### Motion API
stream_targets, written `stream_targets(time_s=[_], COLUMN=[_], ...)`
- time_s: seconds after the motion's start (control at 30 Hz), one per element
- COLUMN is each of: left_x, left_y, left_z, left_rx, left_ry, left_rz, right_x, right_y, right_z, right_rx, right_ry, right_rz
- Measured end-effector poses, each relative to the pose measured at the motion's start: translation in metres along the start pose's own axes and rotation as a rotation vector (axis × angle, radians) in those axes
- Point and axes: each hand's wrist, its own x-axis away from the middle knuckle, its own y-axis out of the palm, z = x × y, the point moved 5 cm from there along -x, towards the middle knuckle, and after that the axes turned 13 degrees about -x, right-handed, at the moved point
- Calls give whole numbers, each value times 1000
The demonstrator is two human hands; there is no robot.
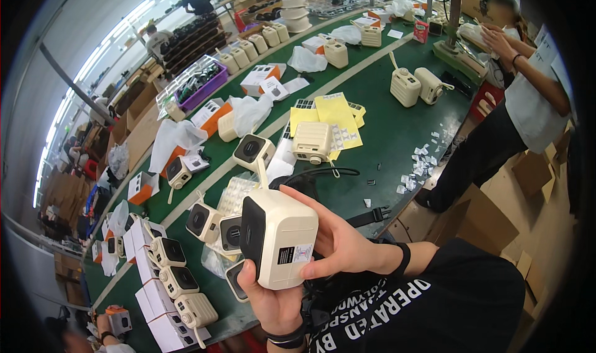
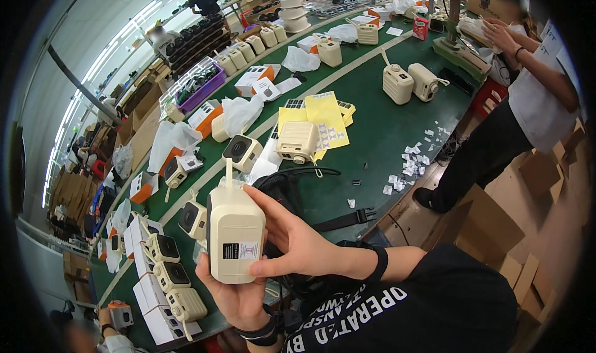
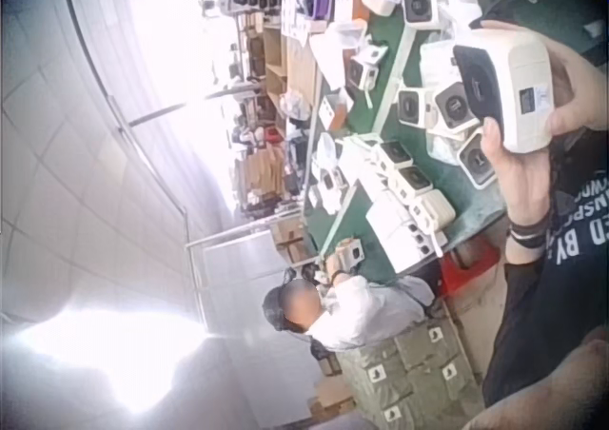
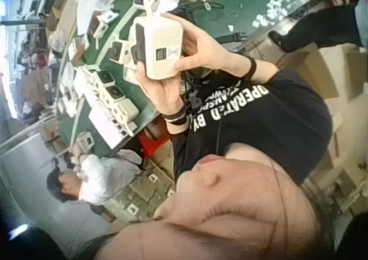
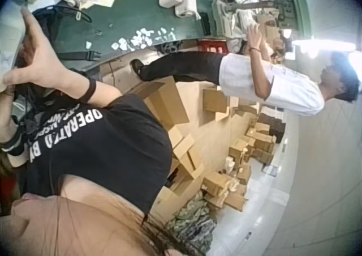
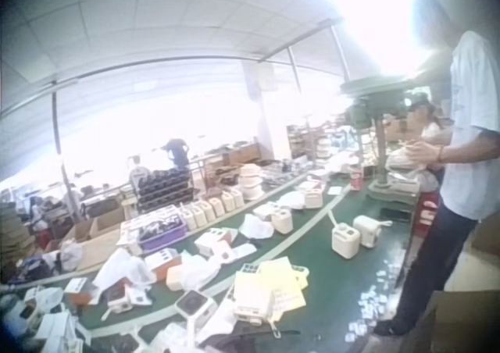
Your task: Picking up electronic devices, inspecting them, and placing them into boxes or onto a packing line.
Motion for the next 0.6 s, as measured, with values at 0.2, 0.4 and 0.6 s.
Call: stream_targets(time_s=[0.2,0.4,0.6], left_x=[-14,-6,-2], left_y=[-16,-7,-7], left_z=[-8,-8,4], left_rx=[-184,-519,-436], left_ry=[82,254,314], left_rz=[-124,99,180], right_x=[-3,-8,-4], right_y=[-2,-10,-8], right_z=[-3,-3,-6], right_rx=[209,49,187], right_ry=[-43,47,20], right_rz=[4,-63,-253])
